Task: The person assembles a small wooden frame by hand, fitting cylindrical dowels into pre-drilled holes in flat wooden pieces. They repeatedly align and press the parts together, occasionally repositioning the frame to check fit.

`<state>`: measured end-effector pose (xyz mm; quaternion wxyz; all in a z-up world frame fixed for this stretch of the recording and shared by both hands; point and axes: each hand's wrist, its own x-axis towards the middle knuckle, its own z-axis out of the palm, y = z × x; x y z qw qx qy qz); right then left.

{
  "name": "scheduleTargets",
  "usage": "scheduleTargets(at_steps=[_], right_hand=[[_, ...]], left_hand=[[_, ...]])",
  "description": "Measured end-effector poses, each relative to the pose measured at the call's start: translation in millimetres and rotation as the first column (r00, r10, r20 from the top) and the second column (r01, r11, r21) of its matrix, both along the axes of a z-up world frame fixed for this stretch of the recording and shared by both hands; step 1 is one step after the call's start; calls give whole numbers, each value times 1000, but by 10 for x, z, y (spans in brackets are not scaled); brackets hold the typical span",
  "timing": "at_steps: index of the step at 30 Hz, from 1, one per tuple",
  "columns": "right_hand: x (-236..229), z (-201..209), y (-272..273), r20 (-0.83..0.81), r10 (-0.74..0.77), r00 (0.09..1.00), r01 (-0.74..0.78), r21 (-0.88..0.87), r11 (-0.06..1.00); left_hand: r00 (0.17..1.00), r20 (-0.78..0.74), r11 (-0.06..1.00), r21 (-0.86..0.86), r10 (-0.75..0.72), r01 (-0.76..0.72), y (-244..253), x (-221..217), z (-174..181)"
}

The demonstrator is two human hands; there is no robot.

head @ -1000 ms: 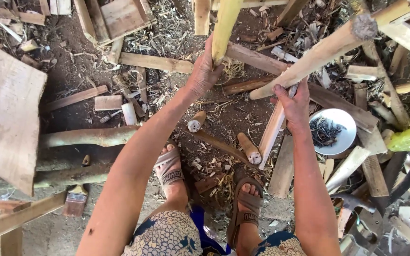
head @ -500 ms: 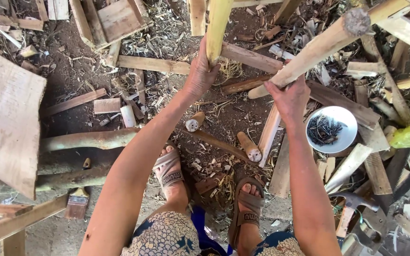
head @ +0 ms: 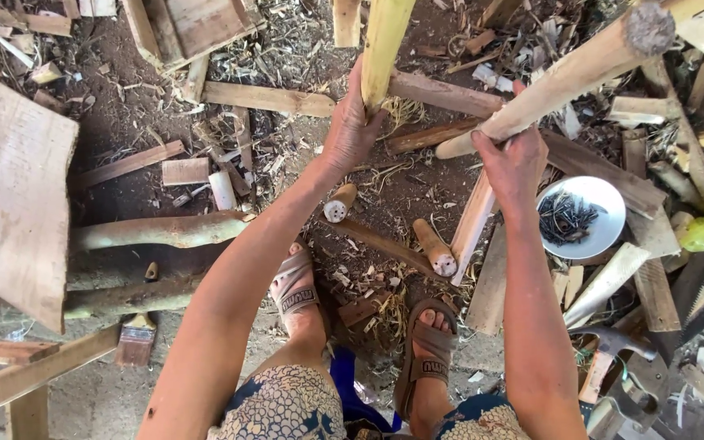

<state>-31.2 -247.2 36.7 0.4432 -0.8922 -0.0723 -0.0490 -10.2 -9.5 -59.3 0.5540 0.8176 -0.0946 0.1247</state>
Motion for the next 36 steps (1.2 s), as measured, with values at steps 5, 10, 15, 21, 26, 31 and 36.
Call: scheduleTargets(at_steps=[5,10,15,21,26,31,36], right_hand=[[-2,-210,-124,-285,-24,958,168,493,854],[-113,-198,-82,-493,-5,870,371,649,664],[-255,198,285,-450,-37,892,315,564,763],[-94,-444,288,-316,-153,936,318,577,753],[-96,-498,215,-157,-203,967,245,340,908],[-54,-119,-89,201,-59,978,43,84,996],[55,412,-294,468,41,883,53,-185,981]], left_hand=[[1000,6,999,-52,-3,3,-5,51,-23],[1000,-24,986,-167,-6,1,-41,61,-128],[992,15,983,131,124,-125,-76,81,-247],[996,-2,994,67,84,-84,-58,81,-208],[999,18,999,13,29,-29,-53,46,-155],[998,-64,999,-52,-14,10,-175,-1,-177],[997,-54,998,30,-51,53,-211,-76,130]])
